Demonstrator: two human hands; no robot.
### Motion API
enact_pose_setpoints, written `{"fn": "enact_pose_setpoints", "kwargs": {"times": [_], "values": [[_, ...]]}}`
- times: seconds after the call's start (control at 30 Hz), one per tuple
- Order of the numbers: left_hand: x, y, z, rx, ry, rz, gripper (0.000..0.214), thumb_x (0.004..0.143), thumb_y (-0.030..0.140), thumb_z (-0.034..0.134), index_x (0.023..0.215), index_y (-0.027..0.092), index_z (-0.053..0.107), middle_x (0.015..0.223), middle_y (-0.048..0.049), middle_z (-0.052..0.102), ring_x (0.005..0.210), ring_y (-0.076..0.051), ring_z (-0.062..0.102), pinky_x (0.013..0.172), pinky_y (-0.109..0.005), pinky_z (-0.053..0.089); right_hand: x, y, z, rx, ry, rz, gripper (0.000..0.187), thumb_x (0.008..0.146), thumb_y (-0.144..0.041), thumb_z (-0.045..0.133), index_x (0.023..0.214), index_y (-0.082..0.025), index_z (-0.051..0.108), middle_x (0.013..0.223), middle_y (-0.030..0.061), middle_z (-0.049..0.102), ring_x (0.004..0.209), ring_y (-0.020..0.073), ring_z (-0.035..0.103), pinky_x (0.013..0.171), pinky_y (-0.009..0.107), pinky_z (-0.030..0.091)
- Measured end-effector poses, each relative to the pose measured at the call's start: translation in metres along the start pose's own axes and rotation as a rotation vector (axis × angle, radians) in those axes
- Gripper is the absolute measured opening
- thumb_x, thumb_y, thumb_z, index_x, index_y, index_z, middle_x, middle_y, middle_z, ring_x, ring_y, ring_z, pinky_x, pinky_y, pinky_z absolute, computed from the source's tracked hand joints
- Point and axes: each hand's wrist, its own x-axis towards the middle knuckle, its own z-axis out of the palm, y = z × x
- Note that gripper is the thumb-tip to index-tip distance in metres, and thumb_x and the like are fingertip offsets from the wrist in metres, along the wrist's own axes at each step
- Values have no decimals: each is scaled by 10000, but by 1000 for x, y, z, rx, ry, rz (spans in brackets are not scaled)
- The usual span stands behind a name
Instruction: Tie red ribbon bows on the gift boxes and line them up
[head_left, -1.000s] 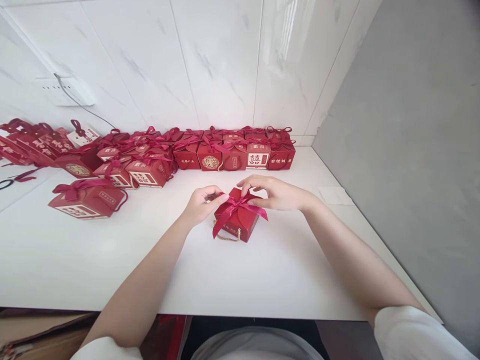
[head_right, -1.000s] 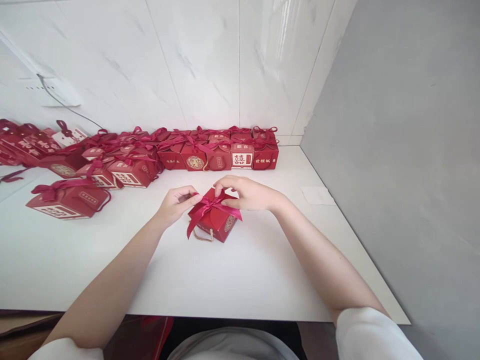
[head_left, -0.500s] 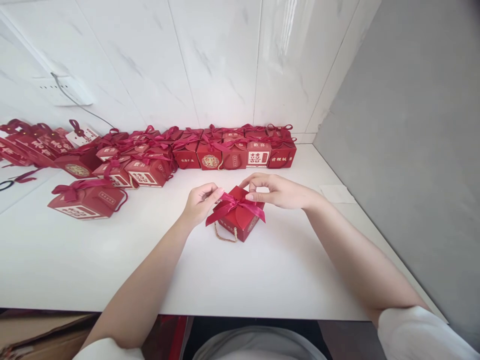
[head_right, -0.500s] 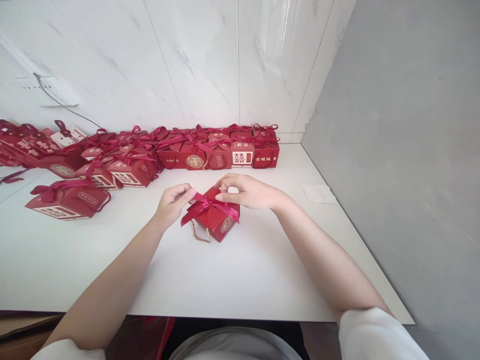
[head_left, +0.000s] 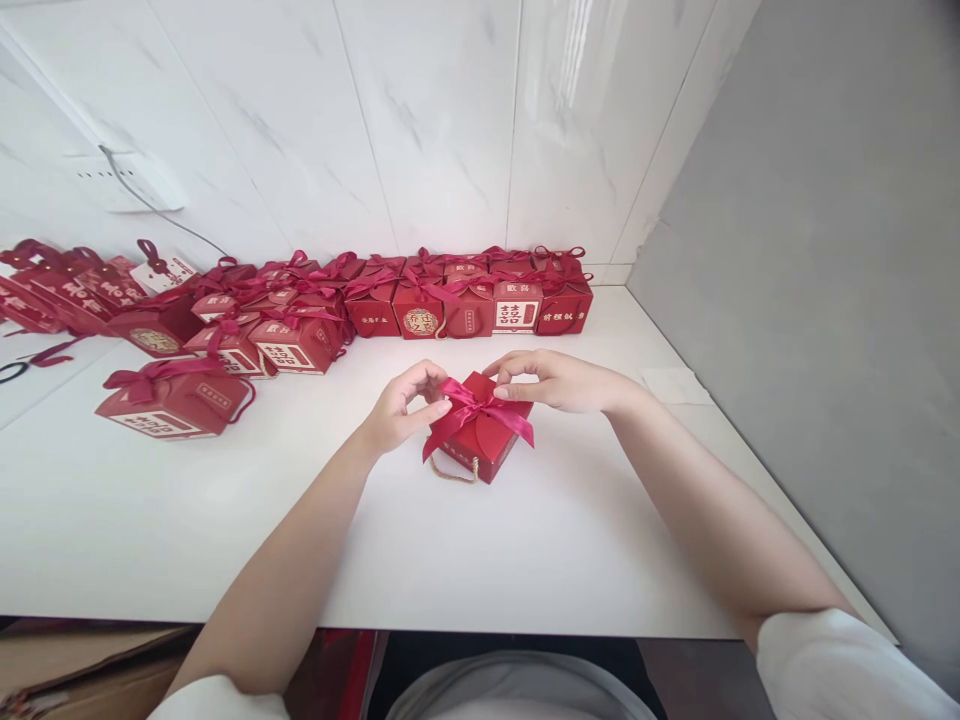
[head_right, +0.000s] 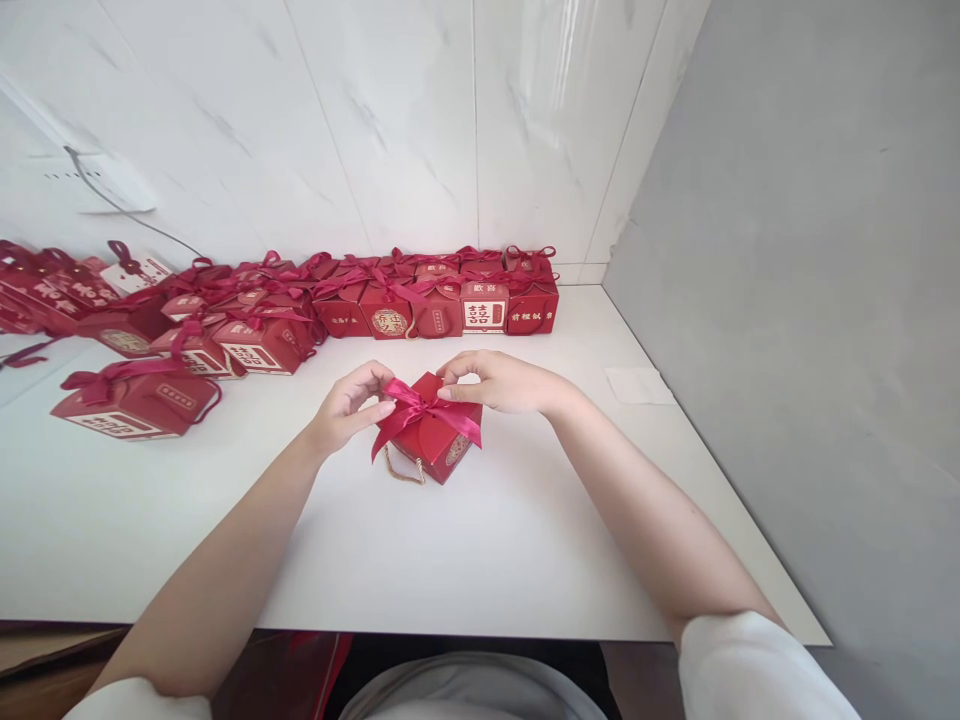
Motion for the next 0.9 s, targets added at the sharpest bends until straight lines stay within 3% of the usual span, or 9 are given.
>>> {"fn": "enact_pose_setpoints", "kwargs": {"times": [0.13,0.27,0.4,0.67,0.9], "values": [[-1,0,1,25,7,24,192,871,284,678,1029,198,611,946,-52,644,824,-158,587,790,-299,471,-1,0,0,31,-10,21,363,864,-572,601,891,-221,689,1311,56,626,1080,249,611,912,380,479],[3,-2,10,41,140,44,161,845,295,714,958,182,722,890,-60,657,775,-156,589,743,-294,469,0,0,0,5,-14,11,344,877,-559,587,898,-226,673,1258,46,641,1048,232,608,904,369,467],[5,-4,16,-100,250,22,162,827,334,740,915,208,792,869,-55,629,803,-162,590,738,-287,462,0,1,0,-8,-17,10,342,863,-560,598,884,-228,674,1259,43,635,1028,227,606,875,355,465],[4,1,13,-356,118,-65,177,837,361,723,797,188,733,820,-22,554,736,-134,517,720,-275,414,-3,-6,-2,-1,-28,13,389,813,-606,634,831,-224,707,1092,50,685,901,217,618,773,338,477],[3,5,10,-365,38,-100,478,892,415,626,521,138,507,775,-22,449,633,-116,434,634,-299,350,-6,-7,-6,38,-23,30,413,838,-615,617,830,-209,688,1342,55,608,1101,256,596,912,359,460]]}}
